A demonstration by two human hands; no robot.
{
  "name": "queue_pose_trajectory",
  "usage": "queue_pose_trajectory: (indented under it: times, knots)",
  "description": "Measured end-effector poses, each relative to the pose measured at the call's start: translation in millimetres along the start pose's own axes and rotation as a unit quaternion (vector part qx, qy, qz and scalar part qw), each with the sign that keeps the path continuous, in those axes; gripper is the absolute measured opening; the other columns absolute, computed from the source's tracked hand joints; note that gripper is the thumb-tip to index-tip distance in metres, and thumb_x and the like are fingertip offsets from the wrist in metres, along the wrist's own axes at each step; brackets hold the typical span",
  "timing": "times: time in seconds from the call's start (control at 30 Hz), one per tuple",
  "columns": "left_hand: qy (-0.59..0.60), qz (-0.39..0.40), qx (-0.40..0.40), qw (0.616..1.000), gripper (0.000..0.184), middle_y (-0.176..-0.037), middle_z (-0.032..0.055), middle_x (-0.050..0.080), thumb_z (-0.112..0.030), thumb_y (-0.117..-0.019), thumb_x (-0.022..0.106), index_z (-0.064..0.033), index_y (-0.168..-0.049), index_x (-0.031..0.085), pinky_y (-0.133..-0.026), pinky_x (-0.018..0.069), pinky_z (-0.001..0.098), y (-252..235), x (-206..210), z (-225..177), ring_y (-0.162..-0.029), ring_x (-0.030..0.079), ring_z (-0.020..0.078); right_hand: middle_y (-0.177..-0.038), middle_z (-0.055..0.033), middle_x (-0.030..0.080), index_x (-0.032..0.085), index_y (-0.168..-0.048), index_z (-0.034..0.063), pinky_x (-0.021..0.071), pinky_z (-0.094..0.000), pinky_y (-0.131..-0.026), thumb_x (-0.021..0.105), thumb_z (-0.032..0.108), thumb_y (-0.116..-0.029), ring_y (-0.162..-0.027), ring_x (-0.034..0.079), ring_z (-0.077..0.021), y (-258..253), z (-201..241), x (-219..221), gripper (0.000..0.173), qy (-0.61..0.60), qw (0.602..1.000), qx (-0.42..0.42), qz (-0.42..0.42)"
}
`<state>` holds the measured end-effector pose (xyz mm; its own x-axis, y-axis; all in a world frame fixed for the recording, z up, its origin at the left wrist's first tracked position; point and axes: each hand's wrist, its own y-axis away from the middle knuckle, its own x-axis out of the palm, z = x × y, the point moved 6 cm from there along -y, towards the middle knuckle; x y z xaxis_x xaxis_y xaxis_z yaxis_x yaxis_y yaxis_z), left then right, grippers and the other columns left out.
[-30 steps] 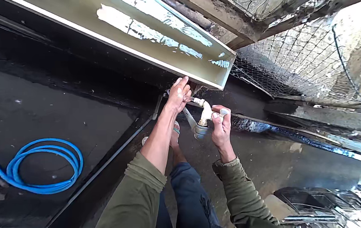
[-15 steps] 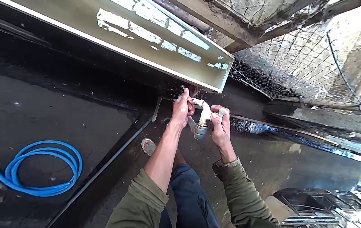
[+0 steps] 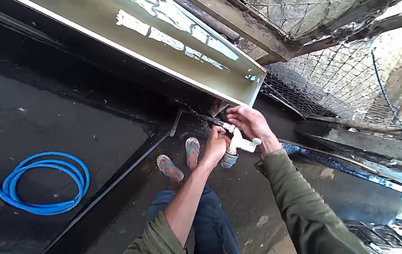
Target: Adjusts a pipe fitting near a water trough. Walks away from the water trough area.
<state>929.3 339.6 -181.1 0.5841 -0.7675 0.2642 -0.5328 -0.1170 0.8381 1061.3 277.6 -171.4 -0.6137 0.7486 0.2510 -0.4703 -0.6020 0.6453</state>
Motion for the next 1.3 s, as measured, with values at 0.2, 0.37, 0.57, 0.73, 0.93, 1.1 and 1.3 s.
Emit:
queue_pose_trajectory:
  times: [0.2,0.37,0.57,0.73,0.93,1.1,1.3]
  knots:
    - [-0.014,-0.044,0.007,0.999,0.024,-0.079,0.0029,0.057,-0.007,-0.1074,0.032,0.0001,-0.123,0.048,-0.065,0.0514,0.0304,12,-4,6,-0.066,0.057,0.0114,-0.078,-0.0041,0.067,0.068,-0.107,0.0033,0.0525,-0.0184,-0.057,0.063,0.006,-0.0988,-0.059,0.060,-0.0034,-28,-9,70,0.010,0.178,0.963,0.101,0.176]
    - [-0.001,-0.042,0.011,0.999,0.024,-0.078,0.0028,0.056,-0.008,-0.1080,0.031,0.0008,-0.123,0.047,-0.064,0.0514,0.0293,15,-3,9,-0.064,0.056,0.0106,-0.074,-0.0004,0.061,0.066,-0.099,0.0058,0.0463,-0.0182,-0.056,0.062,0.008,-0.0986,-0.058,0.052,-0.0028,-34,-14,87,0.005,0.157,0.964,0.073,0.201]
    - [0.005,-0.028,0.011,1.000,0.023,-0.078,0.0028,0.056,-0.008,-0.1082,0.030,0.0001,-0.122,0.047,-0.064,0.0507,0.0289,15,-2,9,-0.064,0.055,0.0105,-0.055,0.0031,0.042,0.062,-0.089,0.0114,0.0274,-0.0177,-0.038,0.062,0.024,-0.1024,-0.040,0.031,-0.0024,-45,-31,74,0.018,0.221,0.954,0.083,0.185]
    - [-0.005,-0.023,0.016,1.000,0.023,-0.079,0.0034,0.057,-0.008,-0.1086,0.030,0.0002,-0.122,0.047,-0.065,0.0509,0.0288,16,-4,9,-0.065,0.056,0.0107,-0.083,-0.0069,0.065,0.067,-0.108,0.0019,0.0534,-0.0274,-0.066,0.040,0.005,-0.1040,-0.067,0.059,-0.0103,-39,-20,73,0.028,0.261,0.925,0.056,0.270]
    - [-0.006,-0.019,0.025,1.000,0.023,-0.078,0.0027,0.055,-0.008,-0.1079,0.031,0.0004,-0.121,0.048,-0.066,0.0511,0.0291,15,-2,9,-0.066,0.056,0.0106,-0.065,-0.0040,0.057,0.068,-0.096,0.0049,0.0365,-0.0208,-0.042,0.067,0.020,-0.0991,-0.045,0.042,-0.0054,-27,-6,83,0.015,0.363,0.901,0.050,0.231]
    - [-0.018,-0.016,0.019,1.000,0.024,-0.079,0.0034,0.057,-0.009,-0.1086,0.030,0.0001,-0.121,0.048,-0.067,0.0510,0.0293,17,-3,10,-0.067,0.056,0.0111,-0.073,-0.0046,0.051,0.062,-0.100,0.0060,0.0385,-0.0254,-0.051,0.057,0.016,-0.1034,-0.057,0.044,-0.0098,-31,-9,79,0.012,0.360,0.898,-0.002,0.254]
    - [-0.003,-0.025,0.023,0.999,0.023,-0.078,0.0023,0.056,-0.008,-0.1079,0.034,0.0000,-0.123,0.049,-0.065,0.0509,0.0278,15,-1,10,-0.065,0.056,0.0102,-0.056,-0.0034,0.050,0.062,-0.089,0.0064,0.0339,-0.0191,-0.037,0.073,0.013,-0.0938,-0.040,0.040,-0.0060,-29,-10,72,0.013,0.296,0.932,0.025,0.206]
